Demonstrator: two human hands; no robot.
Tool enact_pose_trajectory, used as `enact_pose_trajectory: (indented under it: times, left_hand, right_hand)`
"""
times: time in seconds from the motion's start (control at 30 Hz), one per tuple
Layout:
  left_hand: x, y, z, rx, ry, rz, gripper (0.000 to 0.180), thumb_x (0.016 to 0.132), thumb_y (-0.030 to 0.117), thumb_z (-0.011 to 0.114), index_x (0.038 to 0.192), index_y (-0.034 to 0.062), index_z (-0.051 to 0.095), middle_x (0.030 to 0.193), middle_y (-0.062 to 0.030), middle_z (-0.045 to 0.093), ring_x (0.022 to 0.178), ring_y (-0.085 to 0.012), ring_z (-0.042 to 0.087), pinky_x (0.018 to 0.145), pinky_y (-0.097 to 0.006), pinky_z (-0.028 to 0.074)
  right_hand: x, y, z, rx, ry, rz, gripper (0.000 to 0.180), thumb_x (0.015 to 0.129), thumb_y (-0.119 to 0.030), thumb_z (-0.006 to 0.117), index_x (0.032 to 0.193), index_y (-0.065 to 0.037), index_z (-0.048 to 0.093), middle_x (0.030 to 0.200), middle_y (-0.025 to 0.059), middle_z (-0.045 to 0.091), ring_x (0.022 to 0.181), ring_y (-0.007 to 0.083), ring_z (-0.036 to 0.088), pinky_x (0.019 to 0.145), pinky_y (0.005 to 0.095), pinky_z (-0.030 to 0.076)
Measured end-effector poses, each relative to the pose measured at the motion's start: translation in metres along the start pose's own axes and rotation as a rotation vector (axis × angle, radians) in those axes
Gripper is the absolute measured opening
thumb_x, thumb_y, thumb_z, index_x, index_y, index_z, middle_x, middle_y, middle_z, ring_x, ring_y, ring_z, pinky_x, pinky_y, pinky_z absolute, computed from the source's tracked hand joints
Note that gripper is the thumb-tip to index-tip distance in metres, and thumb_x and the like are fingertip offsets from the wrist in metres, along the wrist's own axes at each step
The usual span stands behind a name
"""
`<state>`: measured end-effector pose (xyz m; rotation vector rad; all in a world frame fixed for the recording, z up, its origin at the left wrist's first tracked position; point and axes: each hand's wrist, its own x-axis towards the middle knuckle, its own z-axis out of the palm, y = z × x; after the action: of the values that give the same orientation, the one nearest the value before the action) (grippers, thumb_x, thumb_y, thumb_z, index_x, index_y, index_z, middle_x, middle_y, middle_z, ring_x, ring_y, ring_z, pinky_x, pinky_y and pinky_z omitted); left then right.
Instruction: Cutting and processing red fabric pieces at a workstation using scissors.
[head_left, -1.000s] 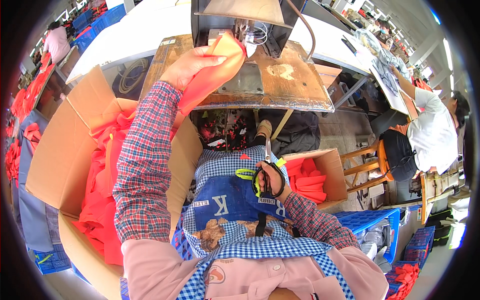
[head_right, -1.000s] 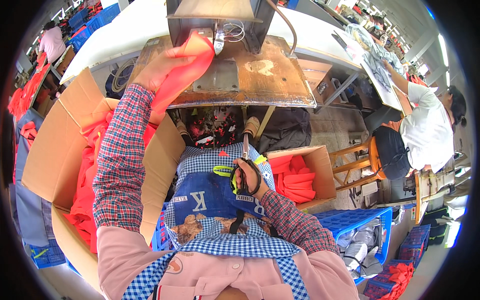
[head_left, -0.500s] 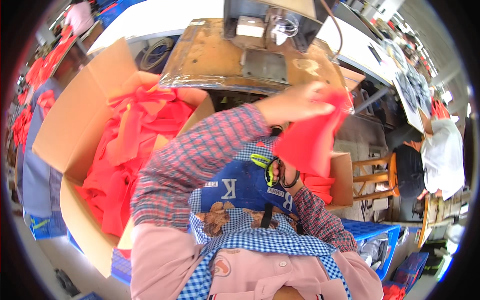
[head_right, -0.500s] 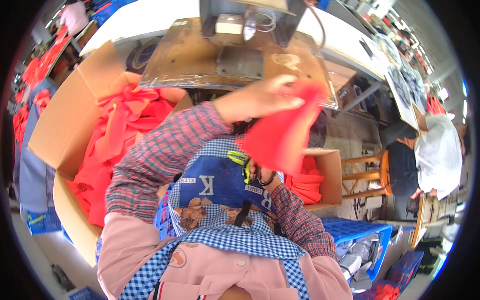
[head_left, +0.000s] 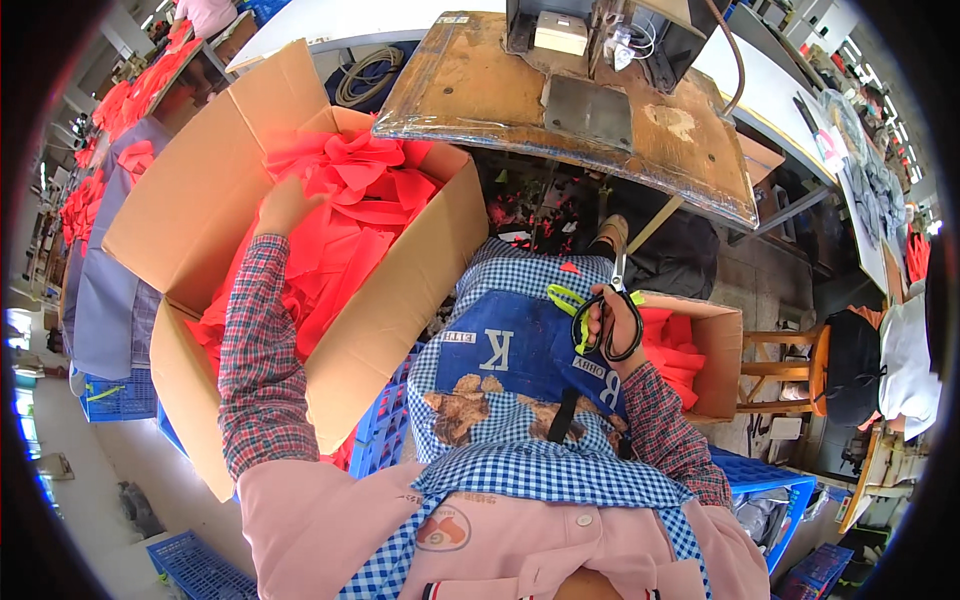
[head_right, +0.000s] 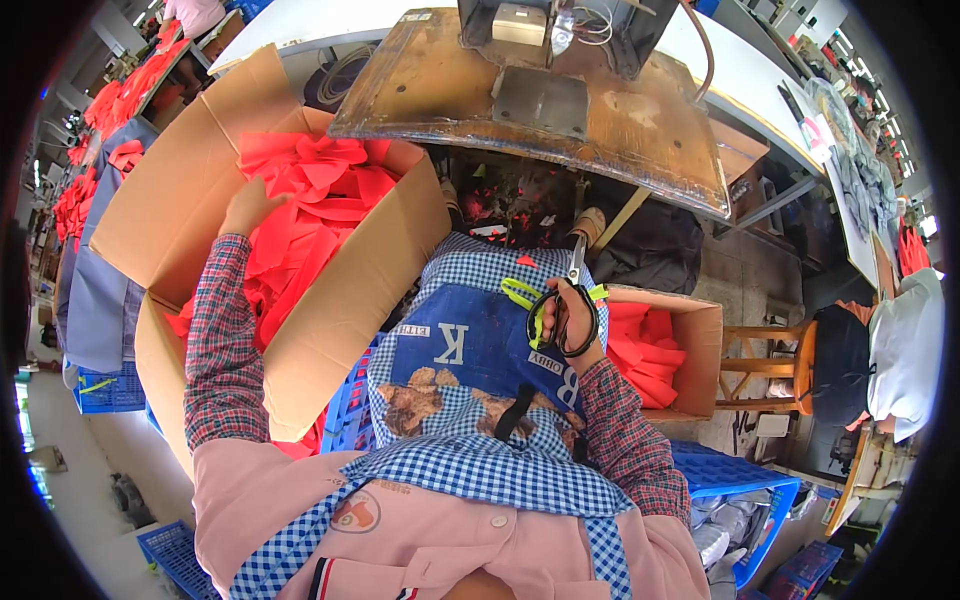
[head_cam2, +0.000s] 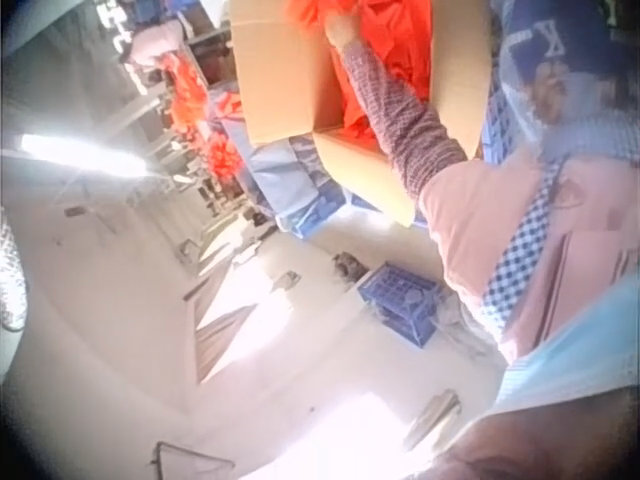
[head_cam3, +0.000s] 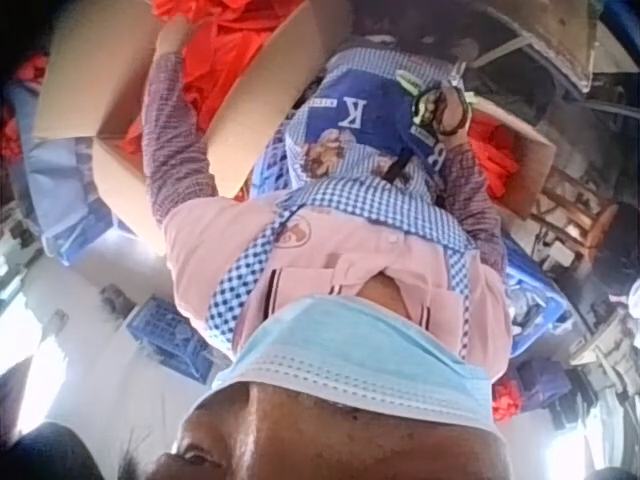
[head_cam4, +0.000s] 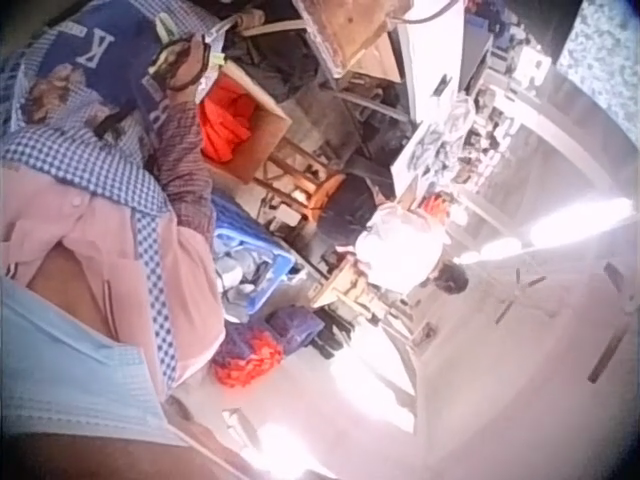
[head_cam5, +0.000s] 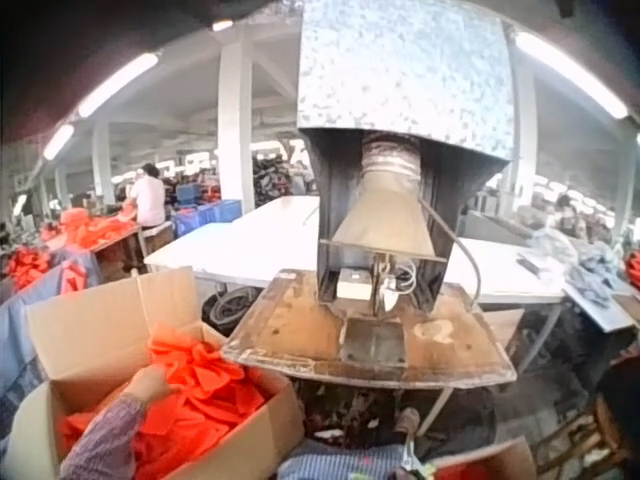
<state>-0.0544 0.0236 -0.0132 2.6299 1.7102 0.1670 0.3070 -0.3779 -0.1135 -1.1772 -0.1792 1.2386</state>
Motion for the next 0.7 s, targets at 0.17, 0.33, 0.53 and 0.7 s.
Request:
enact_pose_trajectory:
  times: [0.17, 0.33, 0.53, 0.7]
  left_hand:
    - [0.001, -0.056, 0.032, -0.189, 0.019, -0.013, 0.04, 0.077, 0.033, 0.072, 0.1, 0.0008, 0.066, 0.103, -0.0199, 0.066, 0.093, -0.0365, 0.064, 0.081, -0.043, 0.051]
    - [-0.022, 0.073, -0.094, -0.423, 0.178, 0.166, 0.026, 0.081, 0.019, 0.068, 0.098, -0.0008, 0.067, 0.086, -0.0187, 0.068, 0.081, -0.0287, 0.067, 0.072, -0.037, 0.052]
    - [-0.106, 0.201, -0.09, -0.727, -0.004, 0.68, 0.023, 0.08, 0.009, 0.067, 0.1, 0.0, 0.065, 0.087, -0.0178, 0.065, 0.077, -0.0247, 0.065, 0.072, -0.034, 0.05]
    - [-0.139, 0.24, -0.057, -0.817, -0.352, 0.708, 0.029, 0.08, 0.012, 0.069, 0.106, 0.0003, 0.062, 0.092, -0.0151, 0.064, 0.08, -0.0257, 0.064, 0.075, -0.035, 0.05]
  right_hand:
    - [-0.001, 0.007, 0.011, -0.047, 0.005, -0.01, 0.034, 0.096, -0.034, 0.051, 0.114, -0.006, 0.052, 0.07, 0.0009, 0.051, 0.054, 0.0111, 0.052, 0.046, 0.0267, 0.044]
    - [-0.02, 0.004, 0.021, -0.16, 0.067, -0.156, 0.028, 0.095, -0.024, 0.055, 0.114, -0.004, 0.05, 0.069, 0.0029, 0.053, 0.053, 0.0121, 0.054, 0.045, 0.0269, 0.044]
    - [-0.02, -0.022, 0.089, 0.043, -0.078, -0.357, 0.036, 0.094, -0.017, 0.058, 0.124, -0.004, 0.044, 0.089, 0.0065, 0.058, 0.075, 0.0155, 0.061, 0.065, 0.0273, 0.05]
    - [-0.016, -0.04, 0.088, 0.131, -0.133, -0.349, 0.033, 0.088, -0.006, 0.058, 0.121, -0.004, 0.052, 0.095, 0.0071, 0.063, 0.082, 0.0152, 0.063, 0.07, 0.0284, 0.052]
